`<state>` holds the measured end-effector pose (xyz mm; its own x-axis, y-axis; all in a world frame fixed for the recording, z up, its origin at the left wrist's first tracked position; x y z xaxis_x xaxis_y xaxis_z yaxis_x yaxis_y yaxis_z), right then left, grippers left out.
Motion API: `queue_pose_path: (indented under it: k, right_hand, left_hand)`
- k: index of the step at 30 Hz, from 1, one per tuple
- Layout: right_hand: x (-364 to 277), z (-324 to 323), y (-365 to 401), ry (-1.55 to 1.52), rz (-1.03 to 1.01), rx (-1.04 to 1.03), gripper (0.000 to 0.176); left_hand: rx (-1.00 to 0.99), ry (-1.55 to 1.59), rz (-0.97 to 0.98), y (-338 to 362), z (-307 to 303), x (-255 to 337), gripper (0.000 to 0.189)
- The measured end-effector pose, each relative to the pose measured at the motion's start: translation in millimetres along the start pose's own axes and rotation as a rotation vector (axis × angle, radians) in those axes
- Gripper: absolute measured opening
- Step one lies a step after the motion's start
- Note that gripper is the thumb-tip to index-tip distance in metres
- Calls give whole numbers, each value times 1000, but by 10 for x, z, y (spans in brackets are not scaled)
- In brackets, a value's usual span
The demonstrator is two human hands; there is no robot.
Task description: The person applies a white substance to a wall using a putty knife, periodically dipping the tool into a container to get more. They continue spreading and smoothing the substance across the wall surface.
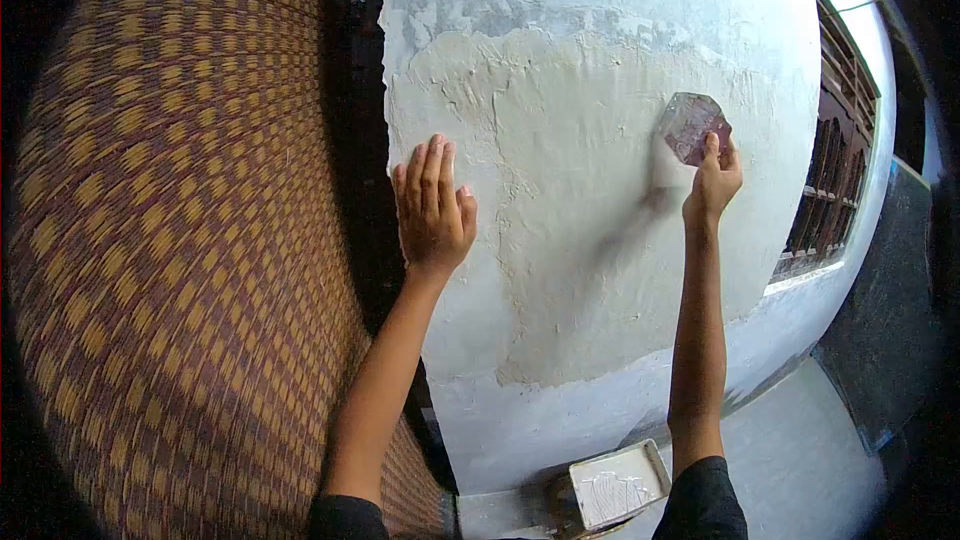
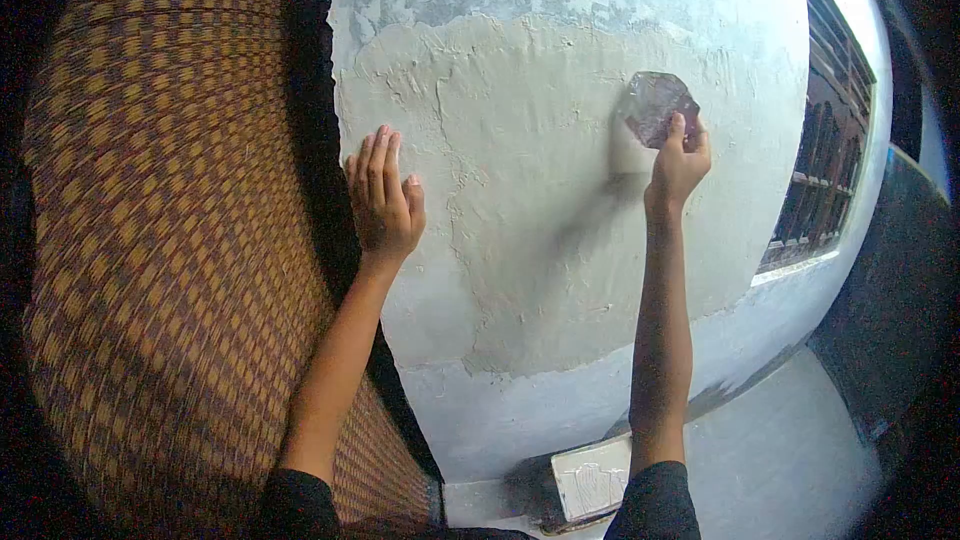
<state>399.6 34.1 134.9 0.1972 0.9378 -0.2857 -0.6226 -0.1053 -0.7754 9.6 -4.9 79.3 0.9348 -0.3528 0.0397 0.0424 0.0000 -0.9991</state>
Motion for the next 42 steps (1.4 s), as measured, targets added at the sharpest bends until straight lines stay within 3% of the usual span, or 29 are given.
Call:
queue_pose_path:
  k: [4,6,7,9,12,13,15,19,21,23,25,27,31,34,37,39,42]
  right_hand:
    - [-345,601,608,-106,-126,-244,31]
    - [-530,910,962,190,-355,-511,29]
    - [-505,1047,1089,191,-292,-634,29]
    - [-479,1026,1032,203,-327,-619,30]
    - [-113,508,511,236,-163,-302,37]
    - [-142,337,425,153,-33,-189,36]
    - [-92,104,297,-32,-28,-49,34]
    - [-208,305,530,-99,-117,-215,34]
    - [-193,473,701,93,-177,-412,34]
    - [-154,454,644,183,-222,-410,32]
    - [29,133,446,81,24,-132,31]
    - [1,-12,364,-11,-21,17,32]
    - [-301,504,686,-52,-101,-241,30]
    - [-646,1122,999,156,-390,-619,29]
    - [-804,1542,1044,147,-492,-727,32]
    - [-884,1693,898,226,-616,-677,32]
    - [-890,1670,429,164,-422,-419,26]
  left_hand:
    - [-1,-9,5,-34,-3,-27,50]
    - [4,-8,3,-22,-3,-45,50]
    - [5,-2,12,-33,4,-60,50]
    - [2,13,16,-18,11,-65,50]
    - [6,15,14,2,11,-55,51]
    - [4,7,8,3,8,-42,51]
    - [3,-4,0,6,3,-35,51]
    - [3,-3,-10,6,-1,-23,51]
    - [-2,-8,-12,22,9,-27,51]
    - [12,18,-2,24,15,-44,51]
    - [11,17,0,36,12,-36,52]
    - [19,7,4,22,-3,-38,52]
    - [-4,17,-10,21,7,-24,51]
    - [-6,12,-6,21,12,-32,50]
    - [-7,11,-5,31,32,-58,49]
    - [-3,-2,6,37,42,-70,49]
    - [8,13,-5,40,39,-69,49]
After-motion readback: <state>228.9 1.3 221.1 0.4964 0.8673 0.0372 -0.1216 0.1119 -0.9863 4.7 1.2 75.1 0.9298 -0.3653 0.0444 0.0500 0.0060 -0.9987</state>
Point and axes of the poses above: each hand's wrist, its own y-axis away from the middle knuckle, its own z-axis out of the palm, x = y × z, the point moved 8 cm from there along -y, towards the middle knuckle, and after that the axes turned 10 degrees about -z, right-handed, at the moved point
